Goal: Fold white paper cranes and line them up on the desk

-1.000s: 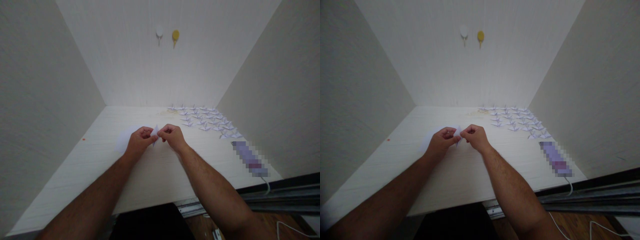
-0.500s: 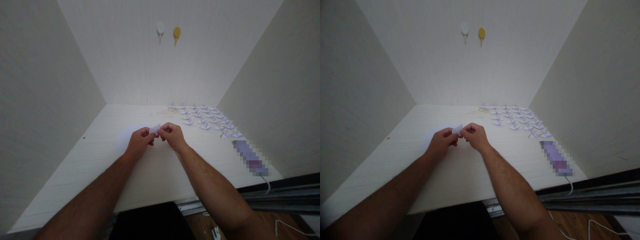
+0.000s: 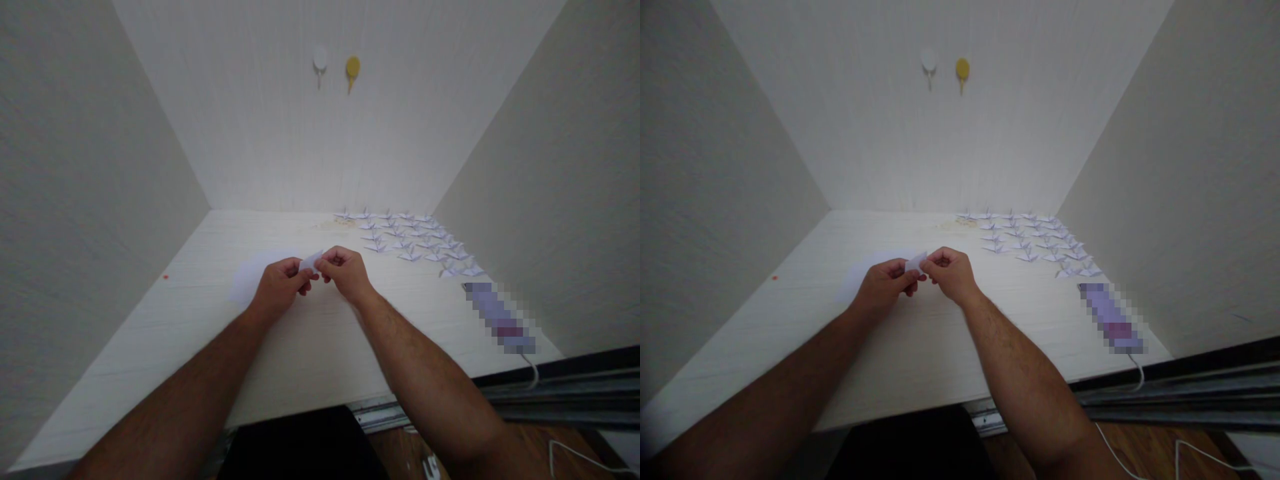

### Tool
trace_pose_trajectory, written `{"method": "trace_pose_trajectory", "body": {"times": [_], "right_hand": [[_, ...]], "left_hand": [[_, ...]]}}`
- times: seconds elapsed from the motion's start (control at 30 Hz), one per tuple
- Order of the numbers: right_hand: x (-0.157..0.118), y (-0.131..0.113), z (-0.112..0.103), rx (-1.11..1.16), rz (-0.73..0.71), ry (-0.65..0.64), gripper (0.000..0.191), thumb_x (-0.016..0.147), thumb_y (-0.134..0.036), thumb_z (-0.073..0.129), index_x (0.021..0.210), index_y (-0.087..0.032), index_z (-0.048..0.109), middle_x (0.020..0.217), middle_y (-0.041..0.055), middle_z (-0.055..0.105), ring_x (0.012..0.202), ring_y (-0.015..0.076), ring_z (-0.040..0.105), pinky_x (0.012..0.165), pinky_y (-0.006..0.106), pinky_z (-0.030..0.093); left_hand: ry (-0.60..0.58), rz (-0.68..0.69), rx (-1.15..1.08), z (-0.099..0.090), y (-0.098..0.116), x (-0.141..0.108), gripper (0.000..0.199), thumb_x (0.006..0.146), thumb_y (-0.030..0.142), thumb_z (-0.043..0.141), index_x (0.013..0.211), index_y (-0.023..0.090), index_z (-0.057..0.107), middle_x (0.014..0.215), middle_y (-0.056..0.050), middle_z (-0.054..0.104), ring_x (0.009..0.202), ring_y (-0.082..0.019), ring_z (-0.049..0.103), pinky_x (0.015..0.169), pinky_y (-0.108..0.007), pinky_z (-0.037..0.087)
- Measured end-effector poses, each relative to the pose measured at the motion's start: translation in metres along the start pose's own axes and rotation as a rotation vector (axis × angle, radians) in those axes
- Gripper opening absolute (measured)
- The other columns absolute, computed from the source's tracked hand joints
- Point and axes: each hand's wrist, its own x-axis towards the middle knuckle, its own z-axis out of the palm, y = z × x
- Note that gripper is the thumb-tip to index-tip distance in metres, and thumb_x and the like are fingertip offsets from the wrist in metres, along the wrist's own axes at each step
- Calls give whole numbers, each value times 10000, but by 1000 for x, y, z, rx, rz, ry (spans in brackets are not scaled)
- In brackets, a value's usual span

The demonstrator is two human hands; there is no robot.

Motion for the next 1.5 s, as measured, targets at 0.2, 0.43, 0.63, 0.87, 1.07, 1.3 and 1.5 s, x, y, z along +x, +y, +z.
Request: {"method": "trace_pose_trajectory", "body": {"times": [0.2,0.43,0.63,0.87,1.07,1.3,1.5], "right_hand": [[0,-1,0,-11,5,12,202,650,-324,733,658,-177,594,495,-39,572,432,88,502,430,212,387],[0,-2,-1,-25,1,30,227,644,-350,742,657,-180,592,484,-39,563,434,91,495,431,216,381],[0,-3,-4,1,-4,46,224,645,-344,748,664,-175,602,497,-37,571,438,88,491,447,219,387],[1,-4,-4,18,7,81,220,651,-332,741,617,-178,587,486,-36,567,431,82,467,460,224,372],[0,-5,-3,36,7,49,210,691,-350,708,633,-177,603,489,-35,562,431,84,468,459,229,371],[1,-4,-4,42,-20,88,225,701,-343,712,602,-179,592,491,-33,561,428,81,460,454,228,359],[0,-4,-4,55,-30,154,211,703,-297,702,582,-177,577,469,-40,543,413,76,437,436,222,327]], "left_hand": [[-10,-11,21,-1,1,-1,181,754,341,668,699,168,661,470,26,522,425,-91,436,451,-225,324],[-1,-55,-4,1,3,-2,204,723,354,688,638,175,640,426,41,470,381,-79,359,415,-227,235],[-20,-68,-37,1,3,-2,212,703,328,700,597,172,602,436,44,474,391,-68,337,416,-221,221],[-26,-61,-38,0,0,-1,223,705,336,701,584,178,601,470,26,517,404,-75,358,422,-224,242],[-20,-80,-15,-1,-1,-1,214,714,335,692,590,181,609,459,28,503,395,-82,353,421,-229,236],[-27,-80,-10,-3,-5,0,210,717,345,702,614,174,637,467,26,500,409,-83,359,423,-229,240],[-54,-83,-73,-1,-5,0,228,732,368,702,642,161,664,449,30,484,406,-78,363,425,-227,247]]}}
